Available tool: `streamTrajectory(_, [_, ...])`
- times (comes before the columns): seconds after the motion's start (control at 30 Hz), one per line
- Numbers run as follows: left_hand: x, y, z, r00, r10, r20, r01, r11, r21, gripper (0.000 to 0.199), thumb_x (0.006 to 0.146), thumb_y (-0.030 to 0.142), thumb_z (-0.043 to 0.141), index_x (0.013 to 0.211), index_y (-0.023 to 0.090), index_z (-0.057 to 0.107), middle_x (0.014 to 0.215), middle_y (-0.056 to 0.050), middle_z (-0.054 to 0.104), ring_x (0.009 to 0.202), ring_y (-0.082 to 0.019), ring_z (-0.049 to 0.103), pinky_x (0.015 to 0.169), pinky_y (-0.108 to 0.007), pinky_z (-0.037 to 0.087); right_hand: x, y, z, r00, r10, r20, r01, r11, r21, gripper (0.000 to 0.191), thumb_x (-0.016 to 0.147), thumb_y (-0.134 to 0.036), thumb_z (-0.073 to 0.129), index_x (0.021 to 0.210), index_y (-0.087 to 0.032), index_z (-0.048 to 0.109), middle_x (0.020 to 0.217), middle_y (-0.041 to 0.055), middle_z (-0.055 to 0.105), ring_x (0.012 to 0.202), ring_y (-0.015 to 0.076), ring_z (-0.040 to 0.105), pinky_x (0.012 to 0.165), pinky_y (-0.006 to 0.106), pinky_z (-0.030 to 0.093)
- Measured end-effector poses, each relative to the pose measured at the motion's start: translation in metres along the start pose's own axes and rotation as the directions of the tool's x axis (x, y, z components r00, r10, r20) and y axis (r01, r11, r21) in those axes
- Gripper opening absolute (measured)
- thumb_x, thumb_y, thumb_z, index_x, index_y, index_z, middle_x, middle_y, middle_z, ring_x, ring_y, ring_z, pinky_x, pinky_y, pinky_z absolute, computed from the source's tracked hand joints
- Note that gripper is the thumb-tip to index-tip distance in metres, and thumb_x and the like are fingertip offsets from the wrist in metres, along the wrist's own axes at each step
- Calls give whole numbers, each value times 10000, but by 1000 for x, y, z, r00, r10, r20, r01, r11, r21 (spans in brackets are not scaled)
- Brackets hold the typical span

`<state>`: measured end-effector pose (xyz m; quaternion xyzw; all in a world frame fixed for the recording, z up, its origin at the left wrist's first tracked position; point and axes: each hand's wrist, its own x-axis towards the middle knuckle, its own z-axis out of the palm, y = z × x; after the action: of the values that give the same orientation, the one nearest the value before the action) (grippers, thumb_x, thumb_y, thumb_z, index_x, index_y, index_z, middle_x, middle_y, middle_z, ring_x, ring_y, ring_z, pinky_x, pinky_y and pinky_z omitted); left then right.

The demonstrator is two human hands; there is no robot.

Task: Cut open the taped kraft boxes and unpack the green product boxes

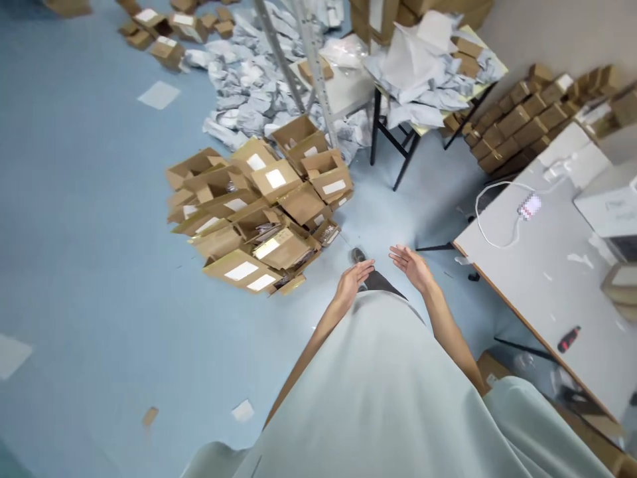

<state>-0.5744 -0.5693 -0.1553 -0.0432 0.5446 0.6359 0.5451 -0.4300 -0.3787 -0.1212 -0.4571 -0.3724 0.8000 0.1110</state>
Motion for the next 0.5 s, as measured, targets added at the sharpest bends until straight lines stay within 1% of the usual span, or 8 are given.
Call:
streamTrajectory(0.07, [-18, -14, 28, 998, -18, 64, 15, 999, 51, 514, 916, 610, 728, 1198, 209, 885, 1554, -185, 763, 1473, -400, 711, 1356, -571, 412, -50, 8, -31, 998, -34, -54, 37, 998, 47, 423, 917, -644, 848, 1168, -303, 854, 1439, 96, 848, 1377, 318, 789, 1278, 507, 528])
streamTrajectory(0.13, [-32, -23, 56, 990, -31, 137, 16, 994, 111, 511, 906, 611, 745, 1186, 210, 891, 1548, -187, 766, 1480, -406, 705, 1358, -569, 408, -94, 14, -61, 992, -69, -109, 78, 994, 77, 453, 881, -663, 869, 1167, -313, 859, 1431, 100, 850, 1368, 333, 792, 1262, 521, 539])
streamTrajectory(0.23, [-50, -32, 102, 969, -28, 247, -23, 979, 201, 502, 899, 599, 786, 1197, 213, 903, 1528, -176, 780, 1478, -411, 704, 1351, -556, 423, -144, 21, -107, 970, -132, -204, 159, 980, 117, 434, 869, -627, 883, 1184, -330, 857, 1413, 95, 856, 1348, 334, 800, 1235, 530, 554])
streamTrajectory(0.3, [-60, -39, 132, 951, -12, 310, -70, 966, 251, 502, 900, 589, 805, 1215, 212, 909, 1515, -168, 789, 1470, -414, 708, 1345, -554, 437, -167, 25, -137, 948, -169, -268, 218, 962, 165, 409, 870, -583, 889, 1198, -339, 858, 1415, 83, 856, 1343, 323, 801, 1236, 522, 553])
streamTrajectory(0.4, [-72, -54, 179, 923, -8, 384, -120, 944, 307, 487, 898, 534, 811, 1253, 216, 906, 1509, -153, 794, 1462, -411, 717, 1343, -562, 449, -190, 28, -182, 921, -212, -326, 296, 925, 236, 395, 875, -546, 896, 1209, -338, 867, 1440, 79, 847, 1349, 313, 797, 1244, 505, 549])
streamTrajectory(0.47, [-77, -73, 214, 912, -19, 410, -137, 928, 347, 474, 880, 491, 814, 1258, 218, 903, 1507, -149, 796, 1454, -406, 726, 1343, -566, 454, -203, 28, -214, 908, -237, -345, 340, 898, 278, 403, 859, -560, 913, 1186, -328, 879, 1444, 90, 845, 1341, 321, 801, 1225, 504, 565])
streamTrajectory(0.5, [-79, -86, 232, 906, -31, 422, -141, 918, 370, 478, 872, 483, 817, 1259, 214, 899, 1504, -155, 796, 1447, -405, 731, 1344, -569, 456, -211, 27, -231, 902, -248, -353, 359, 885, 296, 416, 841, -576, 929, 1166, -319, 886, 1435, 97, 849, 1329, 328, 806, 1209, 507, 577])
